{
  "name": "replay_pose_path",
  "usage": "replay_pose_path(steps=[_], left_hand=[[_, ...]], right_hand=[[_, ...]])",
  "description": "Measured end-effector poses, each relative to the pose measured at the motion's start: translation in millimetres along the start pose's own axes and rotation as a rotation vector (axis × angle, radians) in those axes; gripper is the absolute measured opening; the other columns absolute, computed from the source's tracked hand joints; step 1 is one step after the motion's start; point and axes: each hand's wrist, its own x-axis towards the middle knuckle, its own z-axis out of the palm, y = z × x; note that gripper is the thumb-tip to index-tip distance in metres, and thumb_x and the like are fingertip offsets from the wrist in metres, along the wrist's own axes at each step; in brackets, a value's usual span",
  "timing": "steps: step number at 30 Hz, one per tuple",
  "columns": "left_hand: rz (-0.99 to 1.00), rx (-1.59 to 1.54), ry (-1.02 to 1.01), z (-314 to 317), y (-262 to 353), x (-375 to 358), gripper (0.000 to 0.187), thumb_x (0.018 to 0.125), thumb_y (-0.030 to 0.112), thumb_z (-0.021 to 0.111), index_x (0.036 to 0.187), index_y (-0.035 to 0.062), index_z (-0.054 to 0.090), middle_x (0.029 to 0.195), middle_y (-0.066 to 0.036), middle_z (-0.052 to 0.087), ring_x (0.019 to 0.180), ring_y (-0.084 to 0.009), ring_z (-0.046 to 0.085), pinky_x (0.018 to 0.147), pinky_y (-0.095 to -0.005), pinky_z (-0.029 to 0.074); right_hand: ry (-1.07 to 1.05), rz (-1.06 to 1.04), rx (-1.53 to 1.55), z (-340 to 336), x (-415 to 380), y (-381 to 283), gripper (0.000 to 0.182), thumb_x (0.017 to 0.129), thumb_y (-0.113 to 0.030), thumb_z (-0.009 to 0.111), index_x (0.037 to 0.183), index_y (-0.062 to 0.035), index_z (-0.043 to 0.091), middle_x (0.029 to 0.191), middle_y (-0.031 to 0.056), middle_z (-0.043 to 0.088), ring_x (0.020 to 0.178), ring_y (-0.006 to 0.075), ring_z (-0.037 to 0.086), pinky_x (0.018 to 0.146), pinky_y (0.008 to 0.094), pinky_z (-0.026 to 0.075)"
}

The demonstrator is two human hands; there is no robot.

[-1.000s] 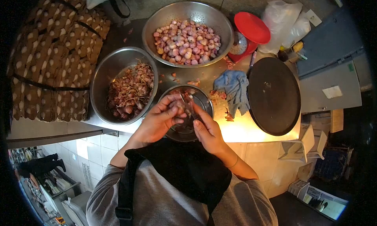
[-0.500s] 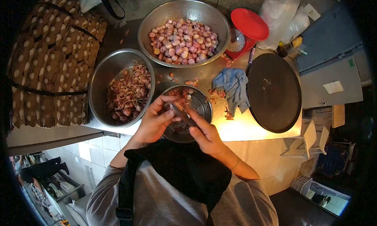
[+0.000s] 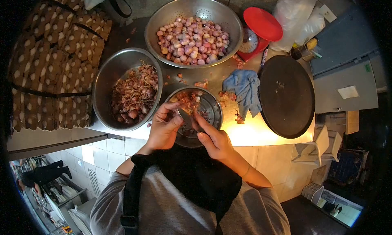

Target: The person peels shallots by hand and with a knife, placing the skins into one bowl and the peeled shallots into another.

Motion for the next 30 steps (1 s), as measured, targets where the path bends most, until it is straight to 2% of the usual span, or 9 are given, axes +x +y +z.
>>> replay_pose_path(steps=[8, 14, 17, 20, 22, 24, 26, 27, 30], left_hand=[[0.084, 0.017, 0.034, 7, 8, 2, 0.032, 0.073, -0.004, 0.063, 0.102, 0.0049, 0.052, 0.107, -0.005, 0.054, 0.093, -0.0115, 0.053, 0.082, -0.025, 0.043], [0.087, 0.06, 0.03, 3, -4, -1, 0.031, 0.072, -0.007, 0.063, 0.099, 0.0052, 0.052, 0.097, -0.004, 0.057, 0.089, -0.0106, 0.054, 0.08, -0.0243, 0.044], [0.073, 0.063, 0.022, 8, -7, -4, 0.031, 0.071, -0.008, 0.063, 0.096, 0.0057, 0.052, 0.091, -0.003, 0.057, 0.085, -0.0107, 0.055, 0.078, -0.0246, 0.045], [0.097, 0.048, 0.019, 8, -7, -4, 0.03, 0.071, -0.008, 0.064, 0.095, 0.0058, 0.052, 0.09, -0.004, 0.057, 0.083, -0.0111, 0.056, 0.077, -0.025, 0.046], [0.125, 0.123, -0.029, 6, -10, -7, 0.03, 0.071, -0.008, 0.064, 0.095, 0.0054, 0.052, 0.091, -0.004, 0.058, 0.084, -0.0113, 0.056, 0.077, -0.0251, 0.046], [0.114, 0.189, -0.051, 5, -14, -9, 0.03, 0.071, -0.007, 0.065, 0.095, 0.0049, 0.051, 0.092, -0.005, 0.058, 0.086, -0.0115, 0.056, 0.078, -0.0253, 0.046], [0.066, 0.247, -0.048, 5, -17, -11, 0.03, 0.071, -0.006, 0.065, 0.095, 0.0044, 0.051, 0.095, -0.006, 0.058, 0.087, -0.0116, 0.056, 0.079, -0.0256, 0.046], [0.088, 0.282, -0.059, 6, -15, -10, 0.03, 0.071, -0.006, 0.065, 0.096, 0.0036, 0.051, 0.097, -0.006, 0.058, 0.091, -0.0118, 0.055, 0.081, -0.0257, 0.045], [0.104, 0.297, -0.099, 2, -15, -7, 0.03, 0.074, -0.005, 0.063, 0.1, 0.0029, 0.051, 0.103, -0.007, 0.056, 0.095, -0.0126, 0.053, 0.083, -0.0259, 0.044]], right_hand=[[-0.014, -0.022, 0.011, 1, -5, 0, 0.046, 0.088, -0.017, 0.046, 0.129, 0.0009, 0.032, 0.126, 0.018, 0.042, 0.114, 0.0264, 0.045, 0.092, 0.0285, 0.036], [-0.022, 0.027, 0.033, 0, 0, -4, 0.047, 0.088, -0.017, 0.046, 0.129, 0.0008, 0.031, 0.128, 0.018, 0.041, 0.115, 0.0264, 0.044, 0.092, 0.0286, 0.035], [0.024, -0.017, 0.043, 3, 5, -1, 0.047, 0.088, -0.017, 0.046, 0.129, 0.0008, 0.031, 0.128, 0.0184, 0.041, 0.116, 0.0249, 0.043, 0.093, 0.0296, 0.035], [0.054, -0.053, 0.082, 6, 8, -2, 0.044, 0.088, -0.017, 0.047, 0.126, 0.0013, 0.034, 0.12, 0.0168, 0.048, 0.11, 0.0241, 0.048, 0.092, 0.0307, 0.035], [0.06, 0.066, 0.264, 10, 7, 2, 0.037, 0.089, -0.017, 0.046, 0.121, 0.0001, 0.037, 0.103, 0.0123, 0.052, 0.092, 0.0197, 0.052, 0.08, 0.0281, 0.041], [0.055, 0.162, 0.483, 10, 6, 4, 0.031, 0.09, -0.017, 0.045, 0.115, -0.0015, 0.037, 0.087, 0.0069, 0.051, 0.074, 0.0143, 0.05, 0.067, 0.0244, 0.041], [0.036, 0.23, 0.737, 8, 9, 2, 0.024, 0.09, -0.017, 0.044, 0.108, -0.0038, 0.036, 0.073, 0.0007, 0.044, 0.058, 0.0079, 0.042, 0.052, 0.0197, 0.037], [0.069, 0.196, 0.715, 12, 12, -2, 0.02, 0.091, -0.018, 0.043, 0.105, -0.0064, 0.035, 0.064, -0.0025, 0.036, 0.05, 0.0042, 0.032, 0.043, 0.0176, 0.025], [0.068, 0.284, 0.915, 9, 13, -1, 0.018, 0.092, -0.021, 0.04, 0.106, -0.0103, 0.036, 0.058, -0.0009, 0.035, 0.044, 0.0055, 0.031, 0.039, 0.0185, 0.025]])
